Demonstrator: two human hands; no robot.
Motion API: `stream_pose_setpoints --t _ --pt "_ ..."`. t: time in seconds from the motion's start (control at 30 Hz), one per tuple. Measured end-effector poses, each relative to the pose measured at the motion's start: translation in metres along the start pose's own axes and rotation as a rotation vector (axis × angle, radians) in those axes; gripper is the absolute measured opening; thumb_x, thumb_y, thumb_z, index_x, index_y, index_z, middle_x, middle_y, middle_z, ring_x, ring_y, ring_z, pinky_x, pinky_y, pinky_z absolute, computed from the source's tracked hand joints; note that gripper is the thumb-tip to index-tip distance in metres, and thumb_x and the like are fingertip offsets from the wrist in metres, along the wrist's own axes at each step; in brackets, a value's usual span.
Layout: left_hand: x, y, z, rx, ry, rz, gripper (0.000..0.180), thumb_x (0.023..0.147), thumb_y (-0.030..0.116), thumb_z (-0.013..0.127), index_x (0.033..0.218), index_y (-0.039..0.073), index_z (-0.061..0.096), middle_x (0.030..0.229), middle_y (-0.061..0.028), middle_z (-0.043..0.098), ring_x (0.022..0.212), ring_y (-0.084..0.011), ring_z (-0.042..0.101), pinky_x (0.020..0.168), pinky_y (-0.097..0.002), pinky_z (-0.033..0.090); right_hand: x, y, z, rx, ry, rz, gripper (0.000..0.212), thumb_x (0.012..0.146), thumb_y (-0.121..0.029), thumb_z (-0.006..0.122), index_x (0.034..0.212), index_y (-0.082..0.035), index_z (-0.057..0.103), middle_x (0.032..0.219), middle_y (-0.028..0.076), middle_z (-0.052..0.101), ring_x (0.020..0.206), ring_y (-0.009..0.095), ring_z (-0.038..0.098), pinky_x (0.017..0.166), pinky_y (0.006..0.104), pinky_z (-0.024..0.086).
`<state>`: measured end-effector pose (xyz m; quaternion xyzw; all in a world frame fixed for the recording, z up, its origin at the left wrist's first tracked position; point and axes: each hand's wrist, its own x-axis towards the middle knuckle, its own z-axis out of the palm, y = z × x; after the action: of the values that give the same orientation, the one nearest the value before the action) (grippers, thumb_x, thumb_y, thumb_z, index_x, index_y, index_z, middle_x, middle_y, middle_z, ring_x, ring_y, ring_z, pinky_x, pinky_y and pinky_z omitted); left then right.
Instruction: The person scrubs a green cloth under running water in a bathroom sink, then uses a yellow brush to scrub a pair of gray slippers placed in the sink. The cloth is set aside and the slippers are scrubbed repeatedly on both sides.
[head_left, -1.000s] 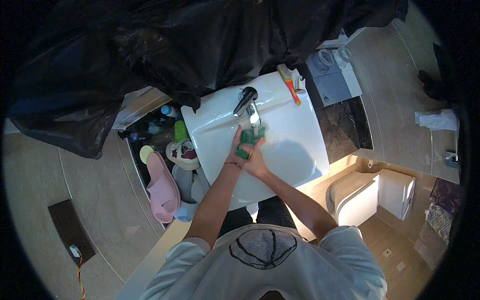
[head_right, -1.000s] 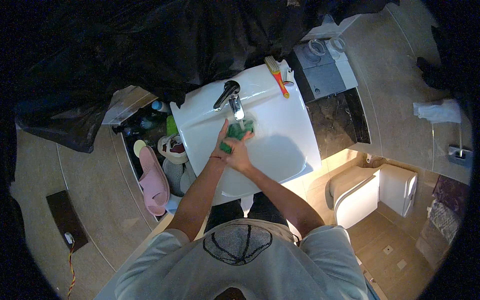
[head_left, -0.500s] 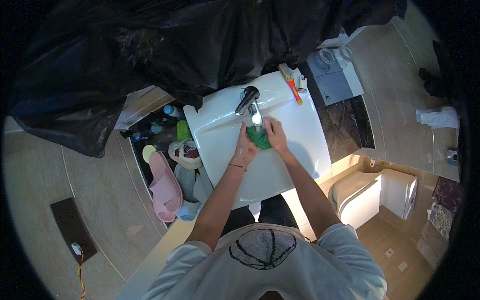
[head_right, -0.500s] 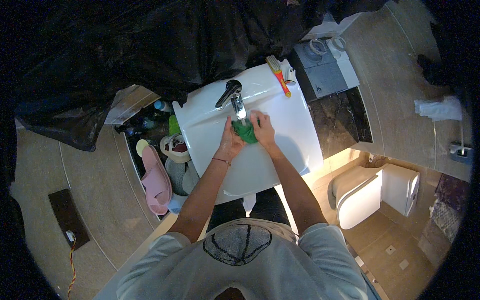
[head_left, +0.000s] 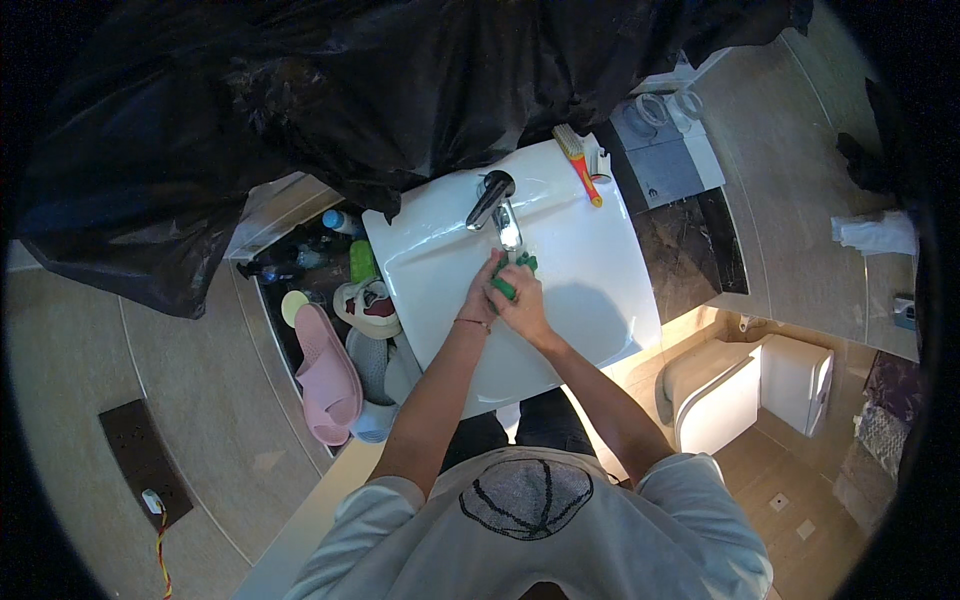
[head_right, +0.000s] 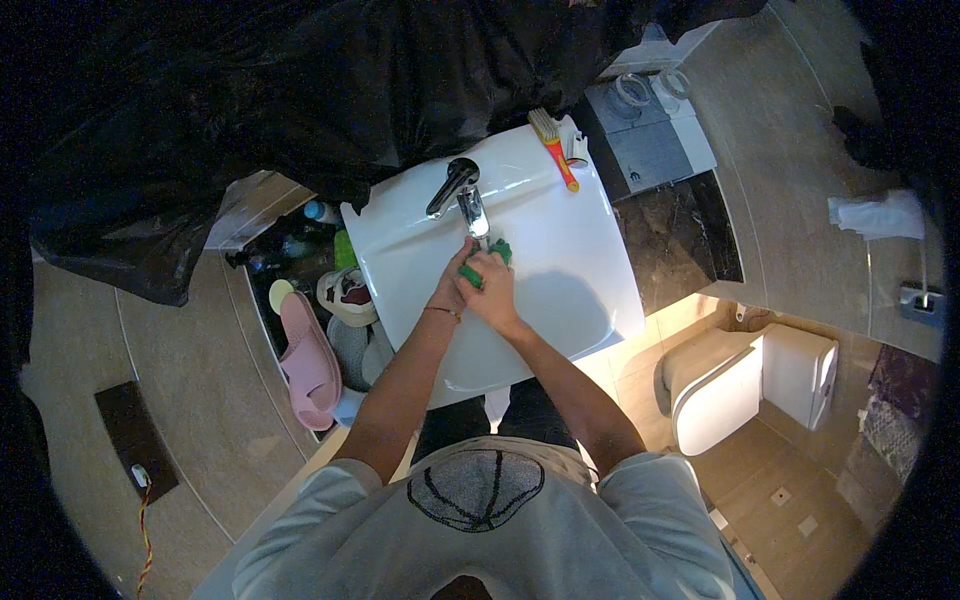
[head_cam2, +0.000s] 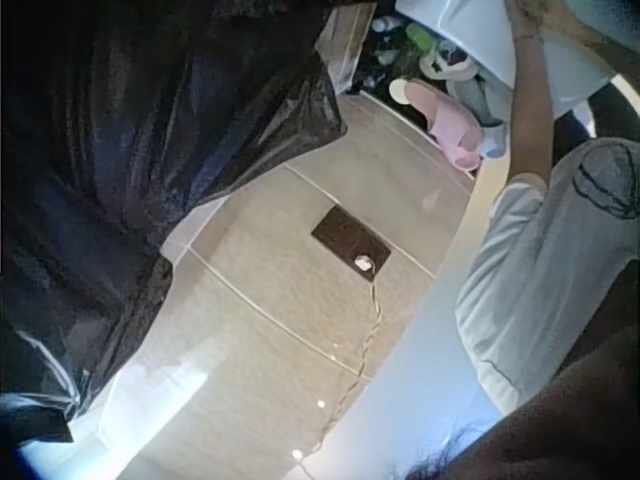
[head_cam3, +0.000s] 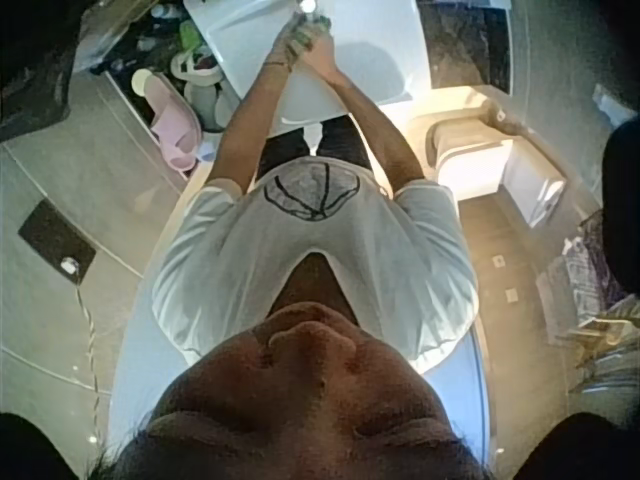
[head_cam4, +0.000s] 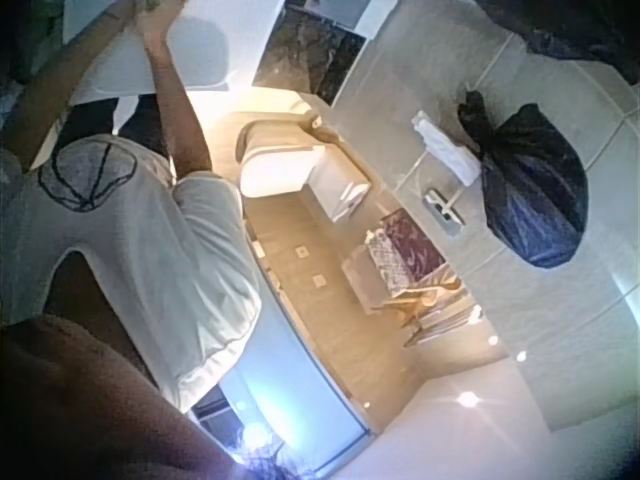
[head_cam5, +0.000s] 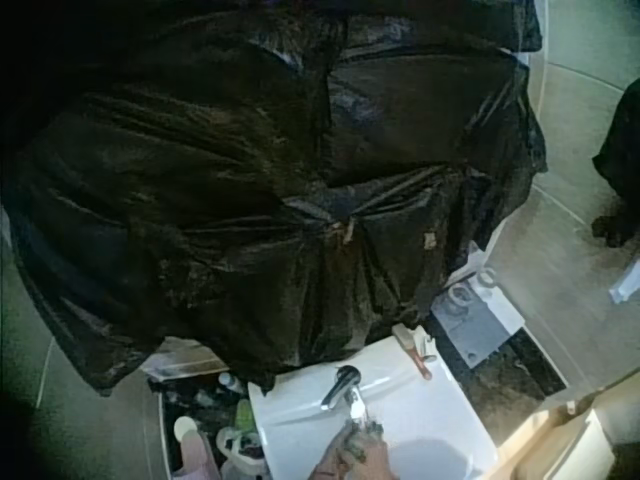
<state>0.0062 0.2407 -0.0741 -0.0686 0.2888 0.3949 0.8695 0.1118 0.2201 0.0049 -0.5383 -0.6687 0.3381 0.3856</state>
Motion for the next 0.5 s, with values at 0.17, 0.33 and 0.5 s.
stream_pose_setpoints --t 0.17,0.33,0.5 --pt "0.024 -0.019 -0.010 -0.024 0.272 0.211 0.041 0.099 0.047 0.051 0.111 0.009 0.060 0.099 -0.0060 0.064 0.092 -0.0198 0.064 0.083 -0.0331 0.053 0.014 0.015 0.006 -0.131 0.006 0.089 0.016 0.076 -0.016 0.064 0.084 -0.003 0.064 0.092 0.012 0.064 0.088 0.036 0.059 0.078 0.0438 0.046" --pt "0.001 0.006 -0.006 0.247 0.449 0.225 0.047 0.097 0.054 0.052 0.114 0.010 0.057 0.099 -0.0038 0.063 0.093 -0.0178 0.064 0.081 -0.0376 0.054 0.030 0.046 0.003 -0.119 0.151 0.101 0.018 0.085 -0.022 0.063 0.085 -0.004 0.065 0.087 0.015 0.064 0.080 0.037 0.057 0.075 0.0449 0.046" --pt "-0.065 0.048 0.075 0.608 0.438 0.269 0.056 0.097 0.058 0.049 0.122 0.008 0.059 0.126 -0.0089 0.058 0.110 -0.0315 0.059 0.093 -0.0488 0.046 0.026 0.082 -0.010 0.605 -0.056 0.772 0.029 0.098 -0.037 0.057 0.099 -0.009 0.064 0.088 0.001 0.064 0.076 0.012 0.060 0.061 0.0281 0.047"
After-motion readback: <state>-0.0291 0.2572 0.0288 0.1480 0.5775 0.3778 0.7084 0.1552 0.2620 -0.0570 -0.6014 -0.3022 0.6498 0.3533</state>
